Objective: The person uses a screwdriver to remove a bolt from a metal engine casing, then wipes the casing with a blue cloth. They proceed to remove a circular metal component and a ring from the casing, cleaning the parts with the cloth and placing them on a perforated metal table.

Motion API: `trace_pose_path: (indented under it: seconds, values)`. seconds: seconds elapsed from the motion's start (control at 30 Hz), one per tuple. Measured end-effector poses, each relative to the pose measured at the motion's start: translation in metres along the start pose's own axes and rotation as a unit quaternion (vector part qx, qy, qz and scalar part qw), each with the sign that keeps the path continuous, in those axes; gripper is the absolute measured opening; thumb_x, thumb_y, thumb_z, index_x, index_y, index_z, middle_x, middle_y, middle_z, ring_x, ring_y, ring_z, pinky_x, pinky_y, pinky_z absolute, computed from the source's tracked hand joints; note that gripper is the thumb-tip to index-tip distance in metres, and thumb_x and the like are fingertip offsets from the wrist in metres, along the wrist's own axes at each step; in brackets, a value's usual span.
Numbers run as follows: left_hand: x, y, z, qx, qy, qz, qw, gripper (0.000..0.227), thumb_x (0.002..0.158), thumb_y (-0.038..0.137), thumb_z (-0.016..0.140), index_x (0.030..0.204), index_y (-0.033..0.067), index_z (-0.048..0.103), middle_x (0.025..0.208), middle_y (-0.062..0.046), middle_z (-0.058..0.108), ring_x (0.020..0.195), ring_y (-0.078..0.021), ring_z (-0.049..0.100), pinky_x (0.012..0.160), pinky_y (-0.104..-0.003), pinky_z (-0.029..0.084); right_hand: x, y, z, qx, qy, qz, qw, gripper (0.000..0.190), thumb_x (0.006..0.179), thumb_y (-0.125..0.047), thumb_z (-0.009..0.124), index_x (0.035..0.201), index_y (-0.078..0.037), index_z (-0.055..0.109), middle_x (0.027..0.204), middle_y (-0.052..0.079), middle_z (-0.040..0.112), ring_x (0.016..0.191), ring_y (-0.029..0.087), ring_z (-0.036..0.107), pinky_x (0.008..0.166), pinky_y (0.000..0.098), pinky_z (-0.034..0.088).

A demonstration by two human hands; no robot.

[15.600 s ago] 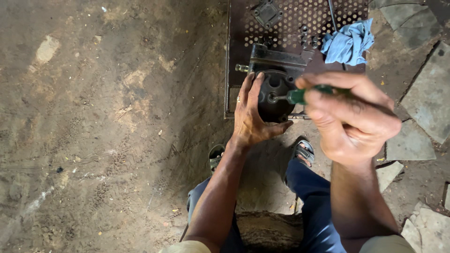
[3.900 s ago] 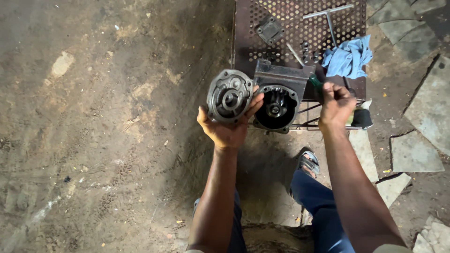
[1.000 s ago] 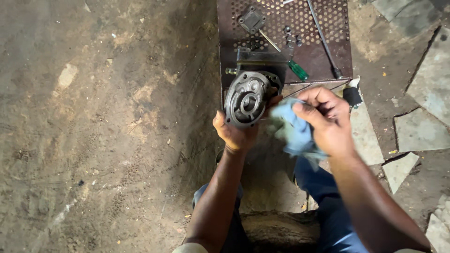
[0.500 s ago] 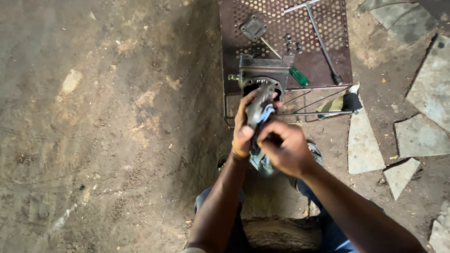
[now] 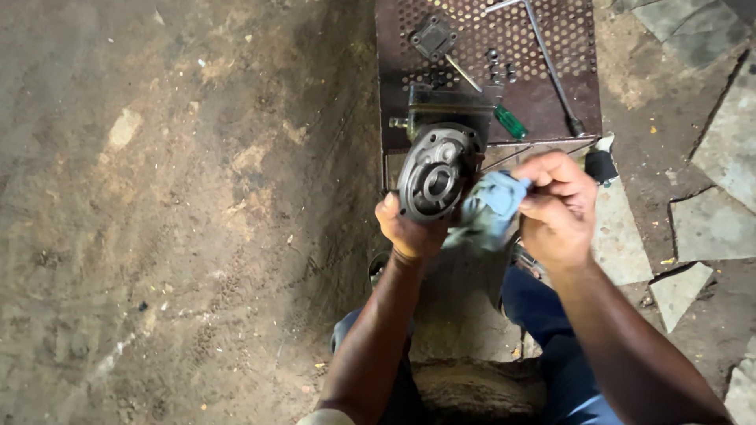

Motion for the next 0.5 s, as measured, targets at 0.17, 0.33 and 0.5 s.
trace_pose_path:
  seconds: [0.17,0.33,0.5]
  values:
    - [0.004,-0.002,-0.01,-0.042,0.014,0.009,0.999,0.085,0.091,0.062,0.05,0.148,-0.0013,0.052,0.143,-0.016,0.062,0.132,-0.0324,0.058,0.115,-0.045,0.045,-0.002,0.01,0.001,0.056,-0.007,0.064,0.996,0.027,0.09,0.002,0.06,0.116,0.003,0.062,0.109,0.014,0.069,0.099,0.02,0.065,0.094,0.0315,0.05]
    - [0.0,0.002,-0.005,-0.085,0.043,-0.033,0.995,0.083,0.091,0.061,0.052,0.149,0.0011,0.052,0.144,-0.015,0.06,0.132,-0.0325,0.057,0.114,-0.047,0.045,-0.002,0.017,0.009,-0.025,0.093,-0.06,0.994,0.017,0.107,0.004,0.064,0.122,0.009,0.06,0.104,0.011,0.063,0.085,0.012,0.054,0.081,0.0243,0.041]
    - [0.002,0.001,0.004,-0.125,0.009,-0.032,0.992,0.087,0.093,0.064,0.055,0.152,0.0005,0.052,0.146,-0.017,0.059,0.134,-0.0334,0.057,0.118,-0.048,0.045,0.015,-0.011,0.025,-0.432,-0.068,-0.128,0.89,0.071,0.081,0.008,0.069,0.147,0.007,0.044,0.145,0.023,0.05,0.135,0.032,0.051,0.115,0.0366,0.04]
Point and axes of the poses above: each hand's wrist, its own x-axis towards the middle knuckle, its own z-axis out of the palm, y = z × x, the point moved 1 cm from there along x, towards the middle knuckle
